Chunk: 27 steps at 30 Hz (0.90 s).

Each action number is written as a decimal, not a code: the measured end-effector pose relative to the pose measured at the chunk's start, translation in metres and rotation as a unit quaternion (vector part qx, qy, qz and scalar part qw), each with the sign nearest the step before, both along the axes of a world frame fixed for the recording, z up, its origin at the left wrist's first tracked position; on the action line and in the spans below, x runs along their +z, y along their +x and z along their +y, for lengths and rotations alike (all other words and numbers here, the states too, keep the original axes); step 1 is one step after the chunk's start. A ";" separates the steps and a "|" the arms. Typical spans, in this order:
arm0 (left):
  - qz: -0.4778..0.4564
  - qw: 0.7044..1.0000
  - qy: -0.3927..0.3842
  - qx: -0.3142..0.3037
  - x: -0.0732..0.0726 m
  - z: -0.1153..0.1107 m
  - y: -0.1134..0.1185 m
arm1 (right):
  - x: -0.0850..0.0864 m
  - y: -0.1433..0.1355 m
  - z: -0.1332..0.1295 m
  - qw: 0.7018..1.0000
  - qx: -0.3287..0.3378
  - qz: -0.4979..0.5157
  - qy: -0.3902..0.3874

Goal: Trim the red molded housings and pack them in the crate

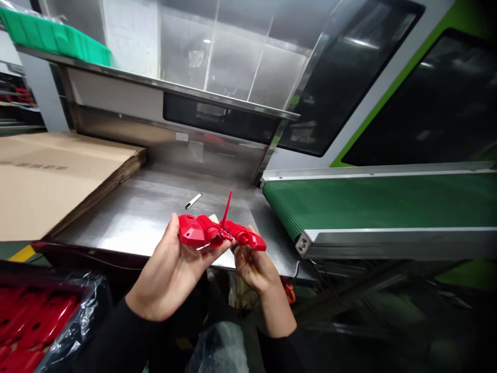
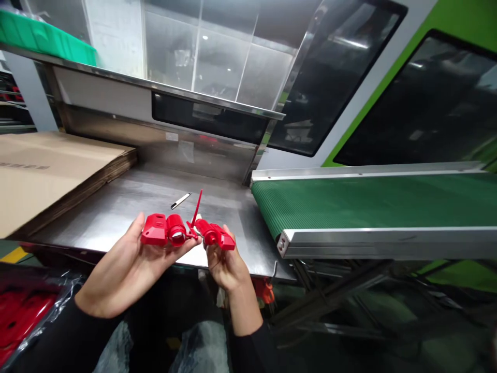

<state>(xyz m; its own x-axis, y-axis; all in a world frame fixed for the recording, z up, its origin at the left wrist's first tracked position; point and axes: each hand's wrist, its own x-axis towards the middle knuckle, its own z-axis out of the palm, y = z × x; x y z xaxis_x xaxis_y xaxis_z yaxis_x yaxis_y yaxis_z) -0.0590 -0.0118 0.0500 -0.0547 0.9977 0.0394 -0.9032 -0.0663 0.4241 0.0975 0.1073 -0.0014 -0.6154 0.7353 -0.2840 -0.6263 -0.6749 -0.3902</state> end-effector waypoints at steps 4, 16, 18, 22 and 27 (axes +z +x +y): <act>0.017 1.000 0.001 -0.006 -0.004 -0.002 -0.001 | -0.007 0.000 0.002 1.000 0.001 -0.003 0.005; 0.018 0.994 -0.095 0.046 -0.036 0.010 -0.023 | -0.008 -0.003 -0.012 0.996 -0.014 -0.025 0.082; 0.020 0.993 -0.102 0.052 -0.044 0.015 -0.027 | -0.007 -0.003 -0.014 0.994 -0.010 -0.025 0.106; 0.041 0.988 -0.138 0.050 -0.050 0.018 -0.029 | -0.005 -0.002 -0.019 0.988 -0.011 -0.022 0.152; 0.062 0.990 -0.122 0.019 -0.052 0.014 -0.032 | -0.001 0.000 -0.032 0.975 -0.018 -0.018 0.221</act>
